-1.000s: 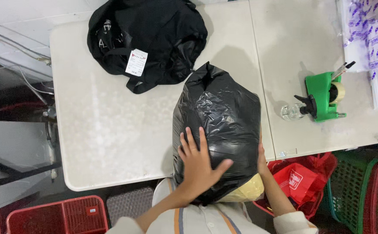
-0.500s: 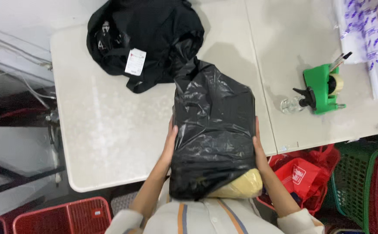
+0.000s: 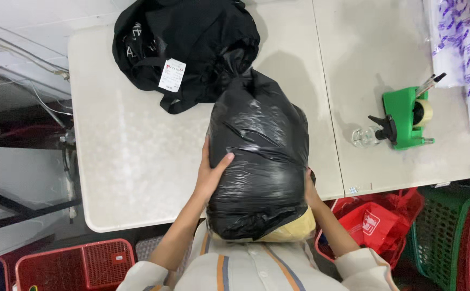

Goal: The person packages folded clothes into a clear plastic bag, seals it with tape, places the bag inside a larger black bag, and attaches a receipt to the outer bag.

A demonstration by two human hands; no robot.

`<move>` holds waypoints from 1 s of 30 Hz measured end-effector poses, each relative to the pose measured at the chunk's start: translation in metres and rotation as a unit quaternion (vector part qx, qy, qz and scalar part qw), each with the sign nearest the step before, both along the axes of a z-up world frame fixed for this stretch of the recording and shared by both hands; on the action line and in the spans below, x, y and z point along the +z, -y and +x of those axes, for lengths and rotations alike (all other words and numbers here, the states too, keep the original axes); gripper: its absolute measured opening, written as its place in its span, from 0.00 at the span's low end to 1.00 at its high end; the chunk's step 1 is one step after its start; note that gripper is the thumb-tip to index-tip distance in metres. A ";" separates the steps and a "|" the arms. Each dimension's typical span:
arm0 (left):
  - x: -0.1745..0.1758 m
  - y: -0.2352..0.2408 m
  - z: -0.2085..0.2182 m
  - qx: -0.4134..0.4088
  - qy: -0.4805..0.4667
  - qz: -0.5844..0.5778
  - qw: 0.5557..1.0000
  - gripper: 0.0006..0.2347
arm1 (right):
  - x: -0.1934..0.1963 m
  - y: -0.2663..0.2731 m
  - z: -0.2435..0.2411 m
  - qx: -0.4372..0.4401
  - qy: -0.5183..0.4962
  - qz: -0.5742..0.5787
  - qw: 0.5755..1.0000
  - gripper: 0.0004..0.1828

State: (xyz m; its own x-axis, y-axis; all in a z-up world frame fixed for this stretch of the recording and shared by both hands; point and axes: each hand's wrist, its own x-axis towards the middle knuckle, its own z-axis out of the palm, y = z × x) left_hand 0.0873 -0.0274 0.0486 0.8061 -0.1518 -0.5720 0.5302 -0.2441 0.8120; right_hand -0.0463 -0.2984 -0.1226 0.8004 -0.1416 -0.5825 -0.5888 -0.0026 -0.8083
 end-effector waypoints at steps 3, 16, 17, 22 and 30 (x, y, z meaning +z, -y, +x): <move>0.004 0.006 -0.001 -0.003 0.031 0.048 0.998 0.42 | -0.052 0.016 -0.010 -0.109 -0.031 0.134 0.984 0.47; -0.041 -0.044 -0.090 -0.011 -0.026 0.014 0.999 0.27 | 0.007 -0.006 -0.047 -0.017 0.058 -0.139 0.988 0.29; -0.037 -0.047 -0.096 -0.043 -0.086 0.063 0.993 0.31 | -0.032 0.006 -0.056 -0.034 0.054 -0.130 0.989 0.29; -0.141 -0.100 -0.080 -0.014 0.044 -0.096 0.994 0.27 | -0.047 0.033 -0.059 -0.032 0.088 -0.090 0.992 0.24; -0.090 -0.060 -0.067 -0.006 -0.258 -0.192 0.947 0.36 | -0.029 0.020 -0.043 0.038 -0.011 -0.105 0.994 0.28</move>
